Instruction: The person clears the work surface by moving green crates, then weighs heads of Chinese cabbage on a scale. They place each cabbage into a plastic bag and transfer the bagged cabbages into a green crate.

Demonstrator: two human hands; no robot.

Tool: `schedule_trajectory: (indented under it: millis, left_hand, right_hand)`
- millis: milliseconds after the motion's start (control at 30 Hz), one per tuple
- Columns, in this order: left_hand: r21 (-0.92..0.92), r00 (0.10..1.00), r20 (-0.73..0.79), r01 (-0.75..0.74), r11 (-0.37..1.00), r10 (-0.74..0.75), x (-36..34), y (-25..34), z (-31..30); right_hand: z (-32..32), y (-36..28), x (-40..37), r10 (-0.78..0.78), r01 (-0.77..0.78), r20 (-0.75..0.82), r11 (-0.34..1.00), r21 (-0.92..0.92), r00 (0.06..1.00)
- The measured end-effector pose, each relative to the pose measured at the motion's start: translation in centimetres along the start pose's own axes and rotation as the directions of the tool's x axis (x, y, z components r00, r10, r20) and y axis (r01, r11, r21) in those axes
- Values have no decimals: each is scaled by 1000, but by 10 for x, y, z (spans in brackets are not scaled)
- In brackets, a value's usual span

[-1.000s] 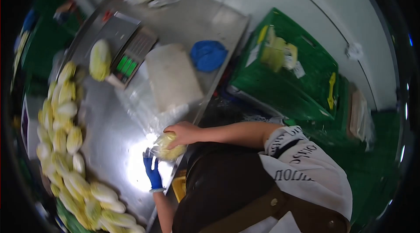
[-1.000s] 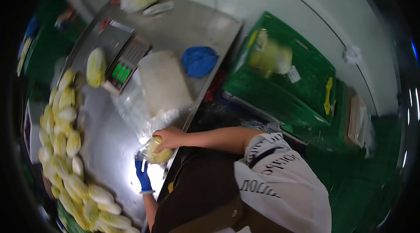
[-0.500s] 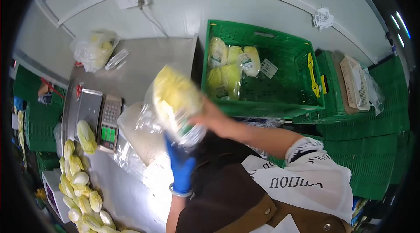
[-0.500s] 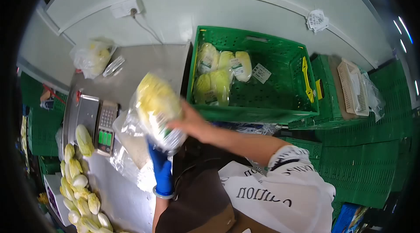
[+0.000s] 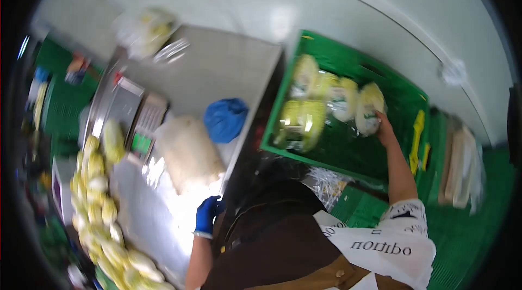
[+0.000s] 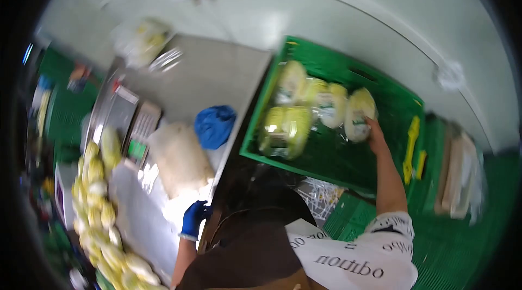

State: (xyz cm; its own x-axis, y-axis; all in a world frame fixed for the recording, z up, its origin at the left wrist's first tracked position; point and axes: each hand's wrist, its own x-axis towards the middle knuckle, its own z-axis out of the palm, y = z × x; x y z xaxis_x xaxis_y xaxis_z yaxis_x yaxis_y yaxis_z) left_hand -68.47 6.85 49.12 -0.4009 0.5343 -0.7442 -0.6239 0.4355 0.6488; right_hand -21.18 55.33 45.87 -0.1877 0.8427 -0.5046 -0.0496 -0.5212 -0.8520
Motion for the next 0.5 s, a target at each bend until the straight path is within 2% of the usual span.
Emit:
schedule_trajectory:
  millis: [67,100,133,167,200,233,267,300,333,367,433,467,500]
  left_hand:
    - [-100,973,-104,193,976,-204,-2,-4,-10]
    - [-171,959,-144,221,960,-246,5,-13,-18]
    - [-236,942,-169,247,940,-289,12,-18,-26]
    - [-317,935,-223,197,928,-275,14,-15,-24]
    - [-385,927,-267,146,911,-262,18,-11,-21]
    - [-454,939,-274,63,889,-206,29,-14,-27]
    - [-515,948,-280,-16,857,-151,45,-22,-34]
    - [-652,955,-289,-152,743,-58,63,-34,-41]
    - [-684,947,-322,-230,692,-4,78,-35,-48]
    - [-613,903,-416,-364,701,106,79,-24,-43]
    - [-381,760,-553,-596,707,341,64,12,-39]
    - [-223,664,-585,-683,695,465,53,30,-42]
    - [-1,497,-643,-761,648,583,33,53,-41]
  right_hand:
    - [5,12,15,167,-163,42,983,-89,985]
    - [-10,24,35,202,-198,-8,951,-237,979]
    - [-2,9,25,187,-194,-58,895,-401,981]
    - [-31,17,46,133,-179,-120,781,-599,984]
    - [-57,18,74,47,-165,-175,629,-759,983]
    - [-23,0,55,-219,-206,-276,296,-933,936]
    - [27,-27,14,-501,-324,-254,-56,-944,827]
    - [61,-37,0,-580,-37,-41,19,-999,814]
    - [92,-46,-11,-663,255,150,64,-965,734]
    - [125,-50,-24,-742,527,305,76,-847,597]
    - [218,-42,-63,-661,707,439,200,-678,608]
    - [266,-37,-93,-616,768,552,142,-624,562]
    - [310,-30,-115,-597,896,713,23,-444,368]
